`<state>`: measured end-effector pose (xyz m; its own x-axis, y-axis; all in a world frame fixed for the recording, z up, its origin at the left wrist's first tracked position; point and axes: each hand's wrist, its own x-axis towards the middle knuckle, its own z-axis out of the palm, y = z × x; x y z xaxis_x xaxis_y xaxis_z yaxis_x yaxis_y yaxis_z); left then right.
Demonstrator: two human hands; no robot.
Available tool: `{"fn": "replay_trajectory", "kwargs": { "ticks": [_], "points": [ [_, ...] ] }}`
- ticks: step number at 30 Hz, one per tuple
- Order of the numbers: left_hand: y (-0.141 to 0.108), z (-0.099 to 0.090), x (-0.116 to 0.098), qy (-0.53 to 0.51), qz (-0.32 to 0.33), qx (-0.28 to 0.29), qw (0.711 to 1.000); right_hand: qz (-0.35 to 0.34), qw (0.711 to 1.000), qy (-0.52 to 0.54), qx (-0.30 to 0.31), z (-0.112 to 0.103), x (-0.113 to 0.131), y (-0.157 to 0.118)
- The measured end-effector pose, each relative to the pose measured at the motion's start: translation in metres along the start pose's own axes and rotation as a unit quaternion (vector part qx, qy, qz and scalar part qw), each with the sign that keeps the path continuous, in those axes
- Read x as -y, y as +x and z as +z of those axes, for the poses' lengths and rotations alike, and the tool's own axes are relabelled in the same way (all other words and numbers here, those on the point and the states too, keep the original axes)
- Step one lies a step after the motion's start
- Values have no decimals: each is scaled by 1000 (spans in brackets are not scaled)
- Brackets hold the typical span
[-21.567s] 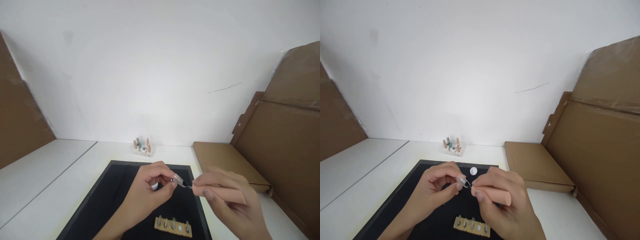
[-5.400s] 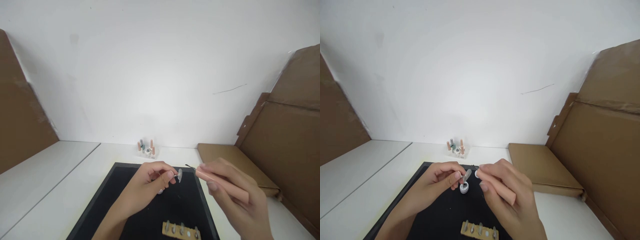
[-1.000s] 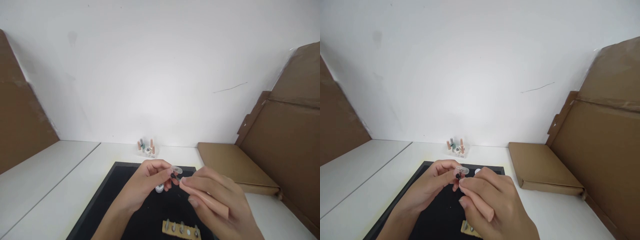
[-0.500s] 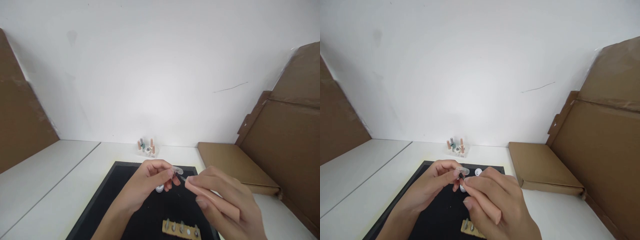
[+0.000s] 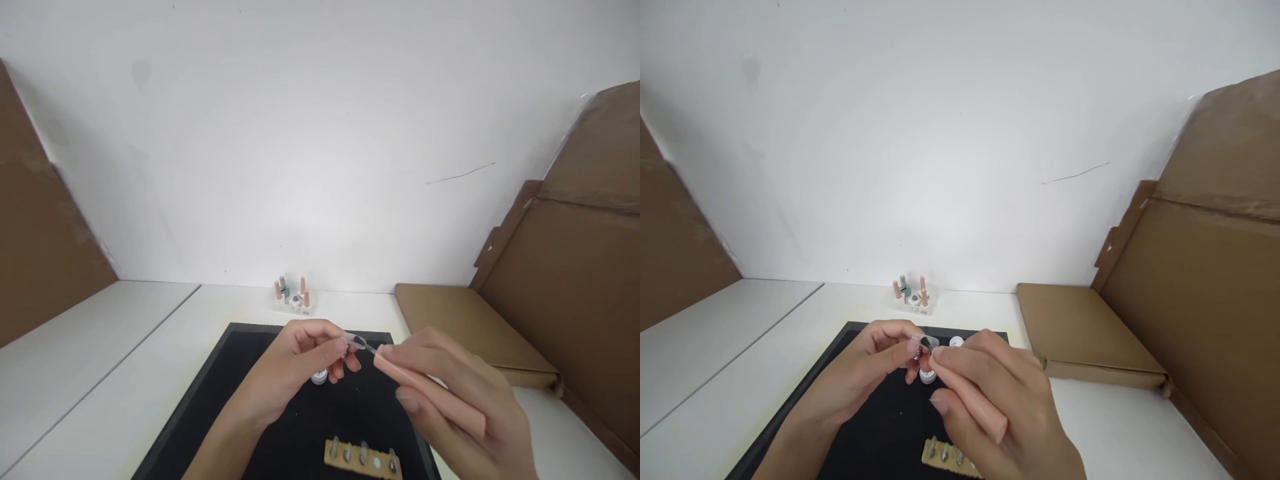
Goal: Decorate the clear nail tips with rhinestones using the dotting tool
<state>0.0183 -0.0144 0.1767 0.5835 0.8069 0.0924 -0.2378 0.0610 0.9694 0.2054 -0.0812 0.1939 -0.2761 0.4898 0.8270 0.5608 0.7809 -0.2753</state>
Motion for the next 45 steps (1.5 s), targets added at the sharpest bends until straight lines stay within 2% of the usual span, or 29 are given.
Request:
{"fn": "replay_trajectory", "kwargs": {
  "ticks": [8,16,33,37,45],
  "points": [
    [-2,-1,0,3,2,-1,1000,10,1000,11,-8,1,1,2],
    [-2,0,-2,-1,4,-1,1000,13,1000,-2,12,0,-2,-2],
    [-3,-1,-3,4,4,-1,1000,15,1000,12,-20,-1,-2,-2],
    [-3,-1,-2,8,6,-3,1000,15,1000,1,-5,0,-1,-1],
    [-3,-1,-3,8,4,-1,1000,17,999,12,-48,2,-1,0]
  ]
}}
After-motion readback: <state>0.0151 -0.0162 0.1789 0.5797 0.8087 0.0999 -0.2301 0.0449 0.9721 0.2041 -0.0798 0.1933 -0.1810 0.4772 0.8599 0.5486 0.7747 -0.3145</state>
